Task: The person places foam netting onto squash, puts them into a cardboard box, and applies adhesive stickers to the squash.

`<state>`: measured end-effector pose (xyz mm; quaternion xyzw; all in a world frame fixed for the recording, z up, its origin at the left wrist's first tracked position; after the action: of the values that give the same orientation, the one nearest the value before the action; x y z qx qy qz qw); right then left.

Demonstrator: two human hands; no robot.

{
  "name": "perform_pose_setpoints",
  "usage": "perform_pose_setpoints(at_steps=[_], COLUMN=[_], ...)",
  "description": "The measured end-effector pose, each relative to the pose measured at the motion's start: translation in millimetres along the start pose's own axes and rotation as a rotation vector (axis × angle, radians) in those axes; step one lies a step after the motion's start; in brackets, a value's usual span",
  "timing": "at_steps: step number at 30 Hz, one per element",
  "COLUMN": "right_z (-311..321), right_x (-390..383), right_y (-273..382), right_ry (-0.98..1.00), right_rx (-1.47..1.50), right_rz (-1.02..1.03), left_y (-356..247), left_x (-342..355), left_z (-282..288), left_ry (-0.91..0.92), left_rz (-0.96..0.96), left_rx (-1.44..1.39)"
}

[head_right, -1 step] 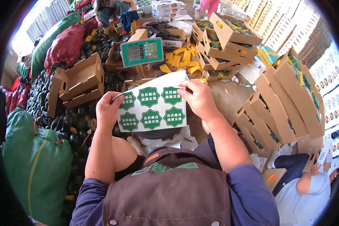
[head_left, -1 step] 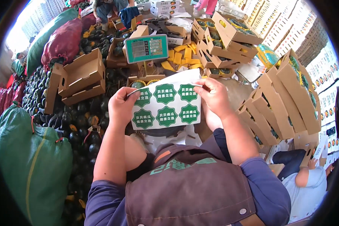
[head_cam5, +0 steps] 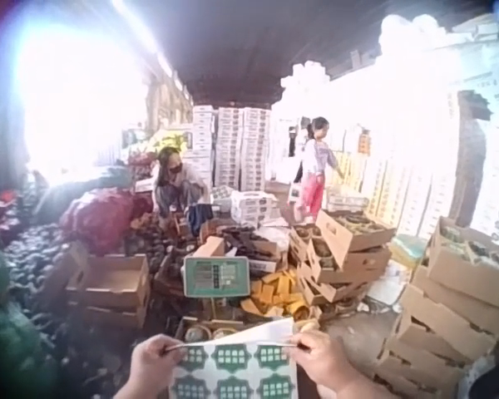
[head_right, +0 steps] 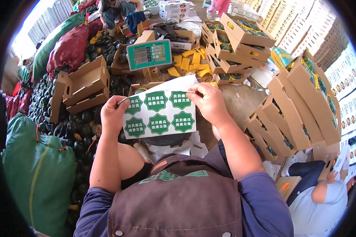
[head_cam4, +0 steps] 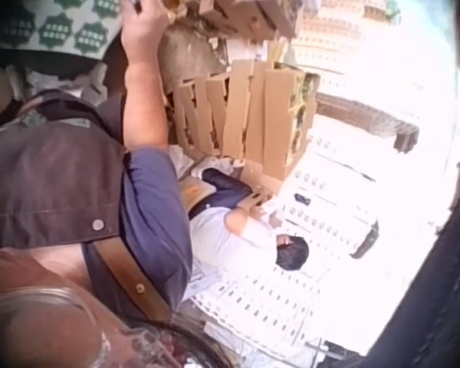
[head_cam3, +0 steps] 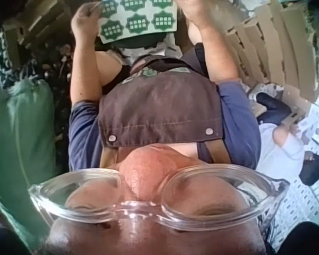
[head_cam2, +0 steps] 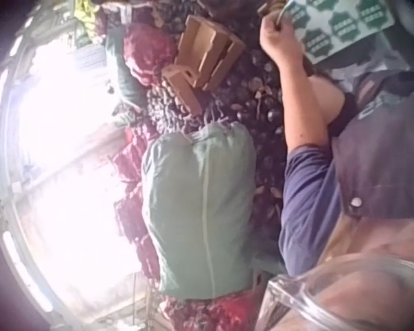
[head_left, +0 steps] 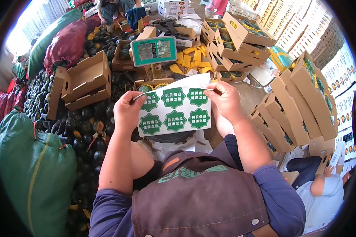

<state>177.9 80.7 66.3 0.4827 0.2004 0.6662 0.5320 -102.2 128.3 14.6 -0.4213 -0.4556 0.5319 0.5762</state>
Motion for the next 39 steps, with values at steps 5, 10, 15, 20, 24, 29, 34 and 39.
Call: perform_pose_setpoints(at_steps=[5, 10, 15, 20, 24, 29, 34, 39], right_z=[13, -2, -9, -11, -10, -12, -23, -35], right_x=[-1, 1, 3, 1, 1, -2, -2, -10], right_y=[25, 7, 18, 16, 9, 15, -5, -13], right_ry=[-0.134, -0.101, -0.037, 0.01, 0.038, 0.07, 0.052, 0.211], right_rx=[-0.131, 0.348, 0.382, 0.522, 0.574, 0.58, 0.85, 0.87], right_rz=[0.221, 0.043, -0.017, -0.021, 0.007, -0.035, -0.244, -0.335], left_y=[-28, -3, 6, 4, -11, 7, 6, -6], left_x=[-3, -4, 1, -1, -19, -12, -7, -4], left_z=[5, 2, 11, 9, -24, -13, -8, 0], left_ry=[-0.029, -0.05, -0.119, -0.065, 0.294, 0.2, -0.013, -0.043], left_rz=[-0.351, -0.057, -0.066, -0.078, 0.041, 0.011, -0.051, -0.132], left_rx=[-0.189, -0.504, -0.491, -0.606, -0.789, -0.639, -0.423, -0.329])
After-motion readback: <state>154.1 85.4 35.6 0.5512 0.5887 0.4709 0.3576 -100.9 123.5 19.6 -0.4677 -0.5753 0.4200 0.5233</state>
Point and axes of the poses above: each hand's wrist, its own x-axis towards the middle knuckle, its own z-axis out of the back of the hand, y = z × x, the point moved 10 cm from there along x, towards the middle knuckle, and after that the axes turned 1 degree about x, right-handed, at the moved point
